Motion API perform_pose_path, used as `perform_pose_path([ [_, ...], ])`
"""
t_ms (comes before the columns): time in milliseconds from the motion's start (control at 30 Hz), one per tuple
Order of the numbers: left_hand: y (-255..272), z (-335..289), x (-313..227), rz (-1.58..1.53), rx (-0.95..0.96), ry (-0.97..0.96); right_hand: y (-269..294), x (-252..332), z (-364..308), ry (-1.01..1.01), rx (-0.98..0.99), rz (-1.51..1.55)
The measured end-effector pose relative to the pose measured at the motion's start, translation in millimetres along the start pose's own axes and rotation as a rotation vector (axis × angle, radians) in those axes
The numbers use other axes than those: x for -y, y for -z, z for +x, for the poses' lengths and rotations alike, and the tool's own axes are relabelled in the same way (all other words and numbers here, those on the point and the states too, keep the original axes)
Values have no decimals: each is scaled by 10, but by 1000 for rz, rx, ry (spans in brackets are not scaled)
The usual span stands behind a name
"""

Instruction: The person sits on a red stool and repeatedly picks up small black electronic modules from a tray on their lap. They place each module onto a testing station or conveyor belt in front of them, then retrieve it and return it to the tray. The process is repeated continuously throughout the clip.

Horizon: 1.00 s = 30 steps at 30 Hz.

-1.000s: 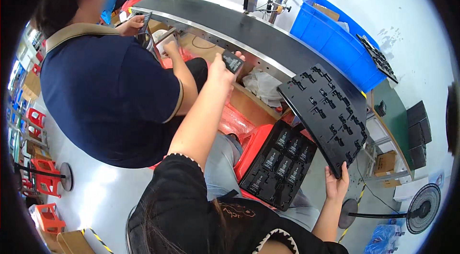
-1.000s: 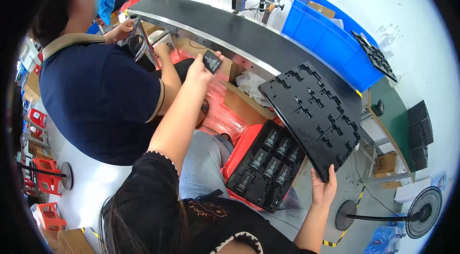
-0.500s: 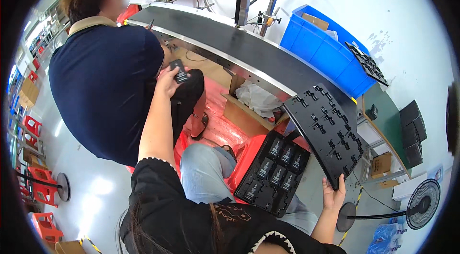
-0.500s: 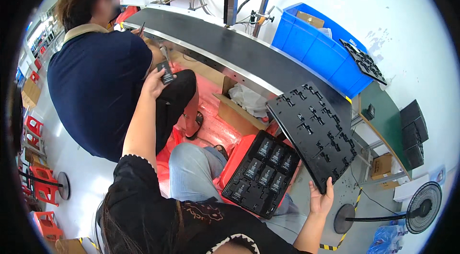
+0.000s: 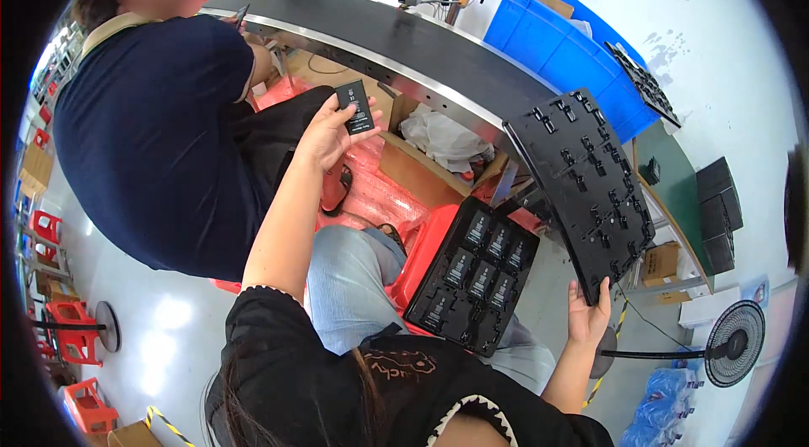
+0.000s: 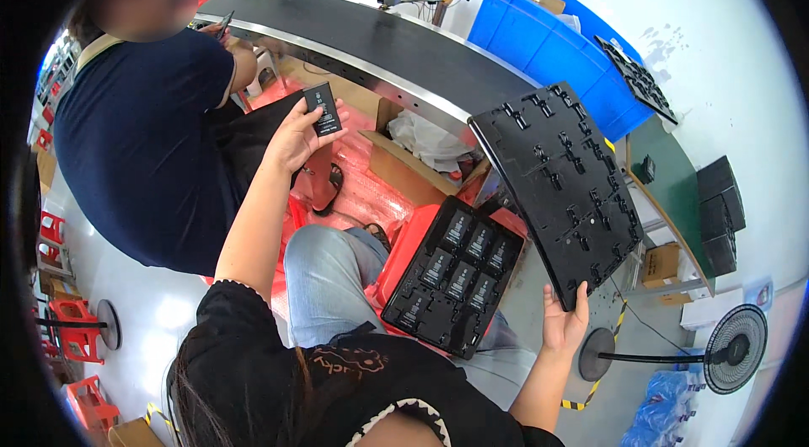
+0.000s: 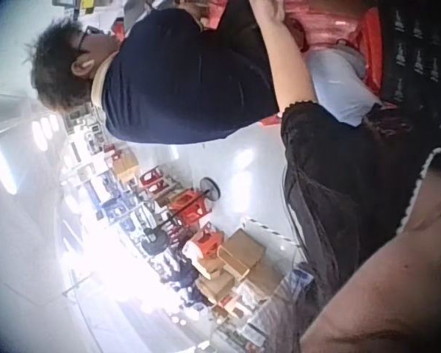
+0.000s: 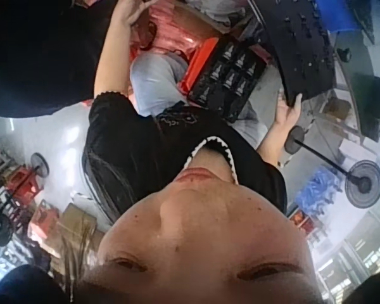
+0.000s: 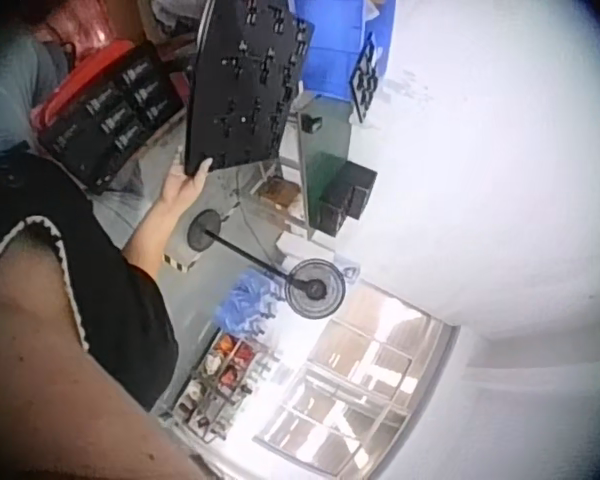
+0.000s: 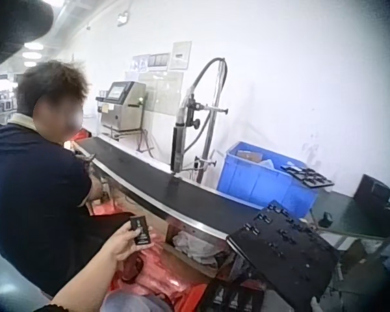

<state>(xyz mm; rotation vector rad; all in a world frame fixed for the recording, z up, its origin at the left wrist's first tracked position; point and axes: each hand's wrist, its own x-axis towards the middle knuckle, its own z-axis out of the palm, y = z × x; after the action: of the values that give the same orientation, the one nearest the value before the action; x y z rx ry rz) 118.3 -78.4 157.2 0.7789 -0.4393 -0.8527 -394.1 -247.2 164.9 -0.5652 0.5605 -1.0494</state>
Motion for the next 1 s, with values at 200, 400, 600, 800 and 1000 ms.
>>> perform_pose_path([
  [200,-39,71,35,-39,-66,35,-29,57,-33,37,33,-11],
  [400,108,90,52,-32,-110,0,38,127,-52,51,59,8],
  [600,81,-50,64,-78,-277,-74,89,202,-94,82,24,26],
  [800,50,-245,82,-109,-336,-121,134,194,-74,83,76,36],
  [1000,96,-298,33,1,-320,-105,76,187,-65,67,105,51],
])
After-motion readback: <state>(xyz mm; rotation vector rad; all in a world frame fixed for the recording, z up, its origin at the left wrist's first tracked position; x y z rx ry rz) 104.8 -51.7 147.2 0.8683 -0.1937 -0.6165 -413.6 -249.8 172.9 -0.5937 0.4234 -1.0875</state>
